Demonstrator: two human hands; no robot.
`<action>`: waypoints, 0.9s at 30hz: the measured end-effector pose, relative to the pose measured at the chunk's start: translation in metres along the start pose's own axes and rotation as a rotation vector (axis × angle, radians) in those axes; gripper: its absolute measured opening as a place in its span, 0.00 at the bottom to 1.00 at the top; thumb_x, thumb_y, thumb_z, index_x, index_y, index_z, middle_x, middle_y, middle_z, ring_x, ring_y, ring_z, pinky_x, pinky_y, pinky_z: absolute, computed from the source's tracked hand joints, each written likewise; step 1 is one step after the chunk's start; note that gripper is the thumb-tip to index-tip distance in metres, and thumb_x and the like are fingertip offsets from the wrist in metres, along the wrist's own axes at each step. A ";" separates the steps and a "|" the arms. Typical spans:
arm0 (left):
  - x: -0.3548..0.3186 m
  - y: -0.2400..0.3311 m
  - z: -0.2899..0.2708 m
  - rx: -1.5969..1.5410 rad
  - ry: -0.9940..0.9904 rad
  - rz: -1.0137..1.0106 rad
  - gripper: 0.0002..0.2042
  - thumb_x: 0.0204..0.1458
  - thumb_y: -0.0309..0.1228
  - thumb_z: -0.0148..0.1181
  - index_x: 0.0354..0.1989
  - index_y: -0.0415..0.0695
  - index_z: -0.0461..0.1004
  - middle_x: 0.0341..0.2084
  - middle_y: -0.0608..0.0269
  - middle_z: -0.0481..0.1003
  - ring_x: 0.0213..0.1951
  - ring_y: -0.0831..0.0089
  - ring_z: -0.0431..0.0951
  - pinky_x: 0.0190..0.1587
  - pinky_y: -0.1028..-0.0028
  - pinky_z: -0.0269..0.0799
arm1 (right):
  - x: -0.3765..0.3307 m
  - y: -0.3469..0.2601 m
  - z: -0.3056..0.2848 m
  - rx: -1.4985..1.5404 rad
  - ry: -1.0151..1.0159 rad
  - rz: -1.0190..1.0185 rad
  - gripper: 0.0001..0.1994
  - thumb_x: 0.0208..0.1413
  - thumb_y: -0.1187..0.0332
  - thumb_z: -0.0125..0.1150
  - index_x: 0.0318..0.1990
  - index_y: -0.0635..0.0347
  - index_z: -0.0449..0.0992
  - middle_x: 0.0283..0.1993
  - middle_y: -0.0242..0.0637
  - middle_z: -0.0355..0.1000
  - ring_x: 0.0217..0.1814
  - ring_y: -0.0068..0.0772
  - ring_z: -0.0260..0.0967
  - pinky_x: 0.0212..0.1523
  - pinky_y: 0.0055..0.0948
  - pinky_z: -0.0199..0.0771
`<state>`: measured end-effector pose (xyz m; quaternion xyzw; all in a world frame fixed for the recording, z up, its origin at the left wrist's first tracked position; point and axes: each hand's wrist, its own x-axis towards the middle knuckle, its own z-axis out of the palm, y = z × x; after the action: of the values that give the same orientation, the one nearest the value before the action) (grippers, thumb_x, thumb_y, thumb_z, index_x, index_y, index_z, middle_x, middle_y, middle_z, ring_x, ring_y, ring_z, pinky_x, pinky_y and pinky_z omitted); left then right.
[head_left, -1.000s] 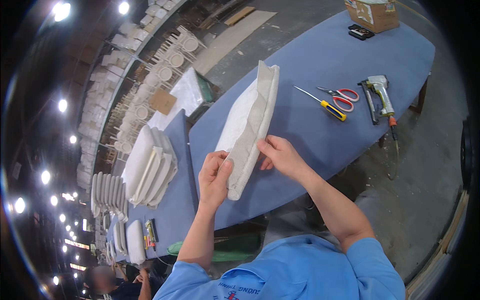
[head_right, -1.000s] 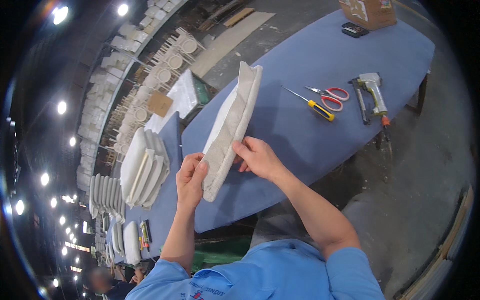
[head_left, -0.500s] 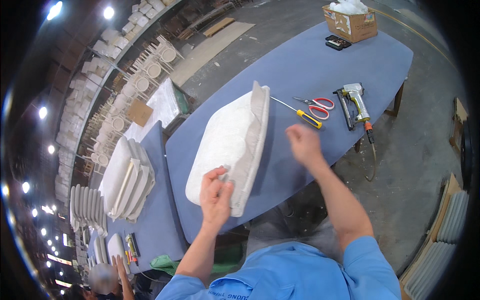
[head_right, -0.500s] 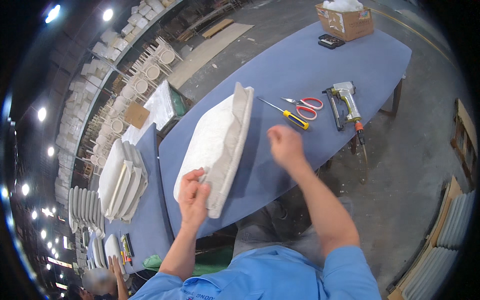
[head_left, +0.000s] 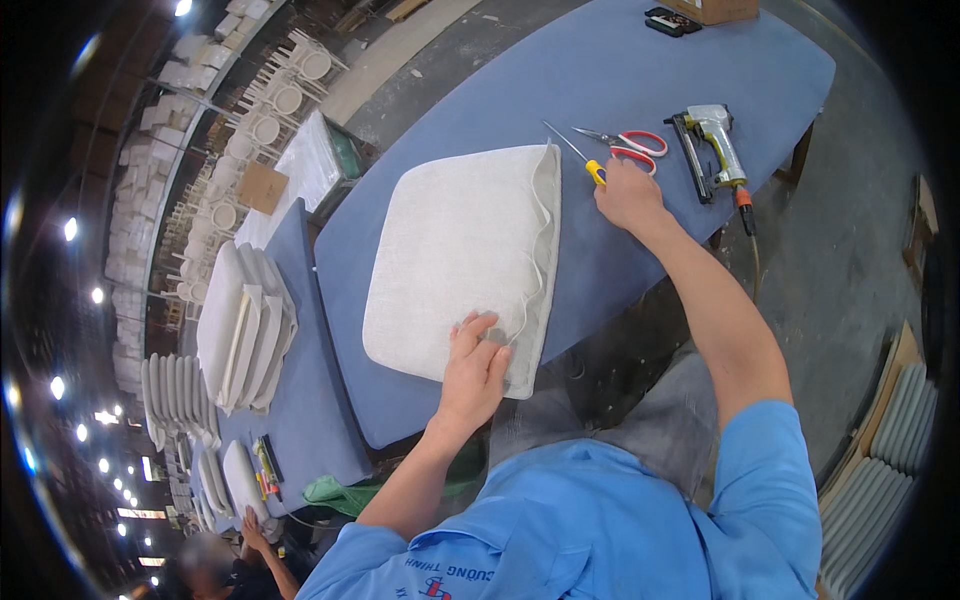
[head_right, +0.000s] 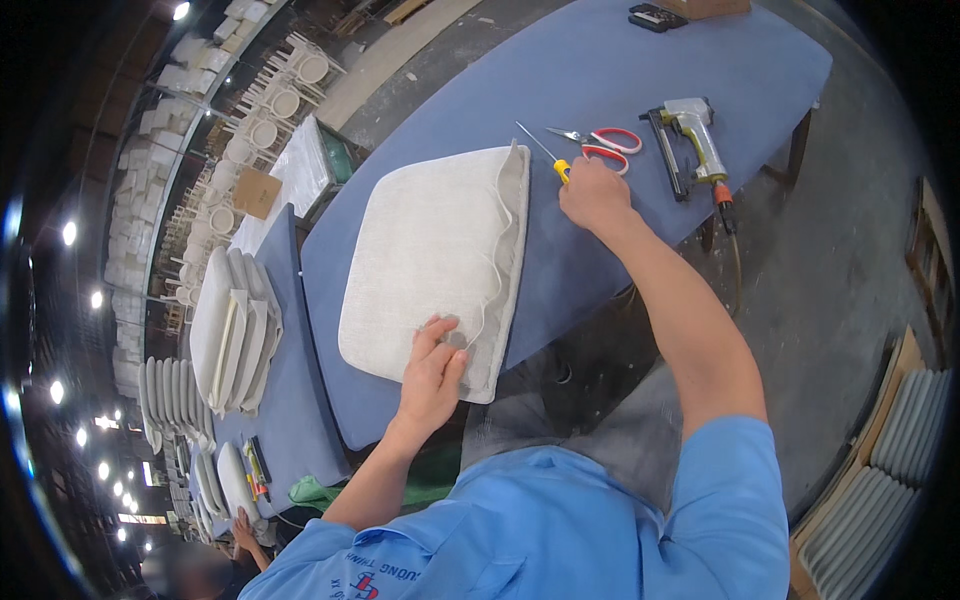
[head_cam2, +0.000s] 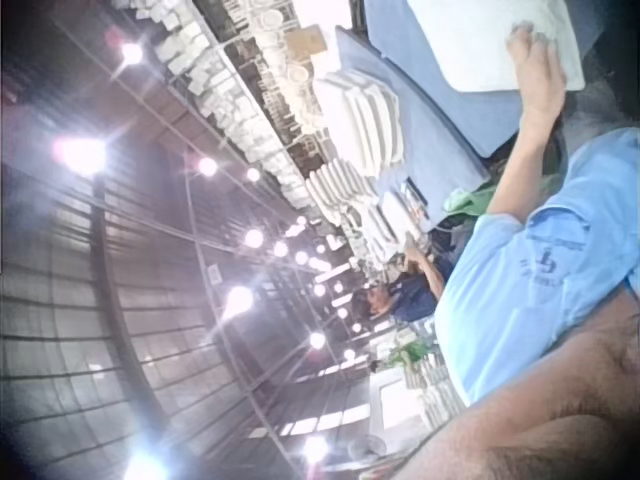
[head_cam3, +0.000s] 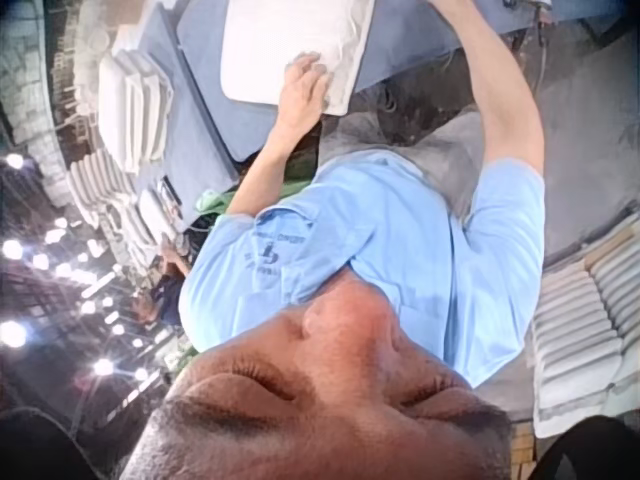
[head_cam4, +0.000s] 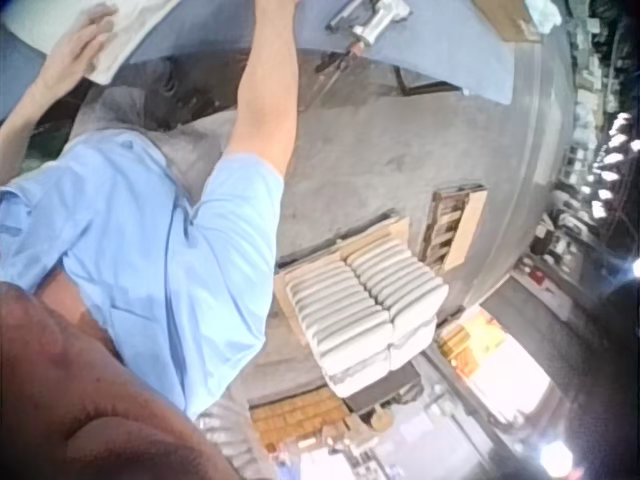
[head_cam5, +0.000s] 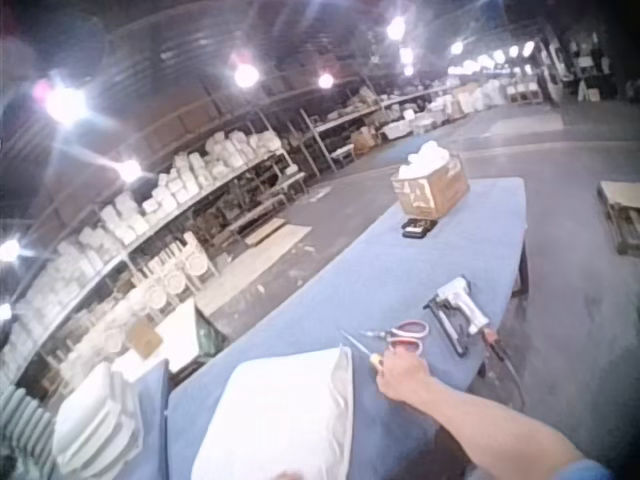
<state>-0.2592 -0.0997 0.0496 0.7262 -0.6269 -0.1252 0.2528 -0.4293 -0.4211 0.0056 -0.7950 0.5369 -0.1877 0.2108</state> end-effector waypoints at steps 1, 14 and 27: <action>-0.005 0.002 -0.002 0.043 0.002 -0.010 0.11 0.62 0.28 0.66 0.30 0.37 0.73 0.64 0.43 0.70 0.74 0.35 0.61 0.76 0.40 0.48 | -0.004 0.000 -0.002 0.037 -0.007 0.038 0.17 0.63 0.64 0.63 0.54 0.64 0.76 0.55 0.52 0.77 0.56 0.58 0.78 0.56 0.51 0.79; -0.003 -0.011 0.007 -0.018 0.020 0.068 0.16 0.58 0.24 0.69 0.24 0.36 0.67 0.68 0.41 0.65 0.75 0.35 0.59 0.74 0.52 0.58 | -0.211 0.037 0.017 1.372 -0.086 0.322 0.12 0.70 0.66 0.60 0.56 0.61 0.76 0.32 0.27 0.71 0.26 0.12 0.61 0.25 0.19 0.57; 0.009 -0.015 -0.011 -0.013 0.011 0.149 0.08 0.59 0.27 0.68 0.35 0.41 0.72 0.66 0.48 0.71 0.71 0.40 0.67 0.75 0.39 0.51 | -0.201 0.059 0.014 0.709 0.293 0.069 0.19 0.67 0.64 0.65 0.62 0.61 0.76 0.35 0.39 0.77 0.36 0.36 0.75 0.43 0.34 0.75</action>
<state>-0.2400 -0.1048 0.0521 0.6766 -0.6770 -0.1060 0.2696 -0.5386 -0.2514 -0.0523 -0.6188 0.4897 -0.4662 0.3999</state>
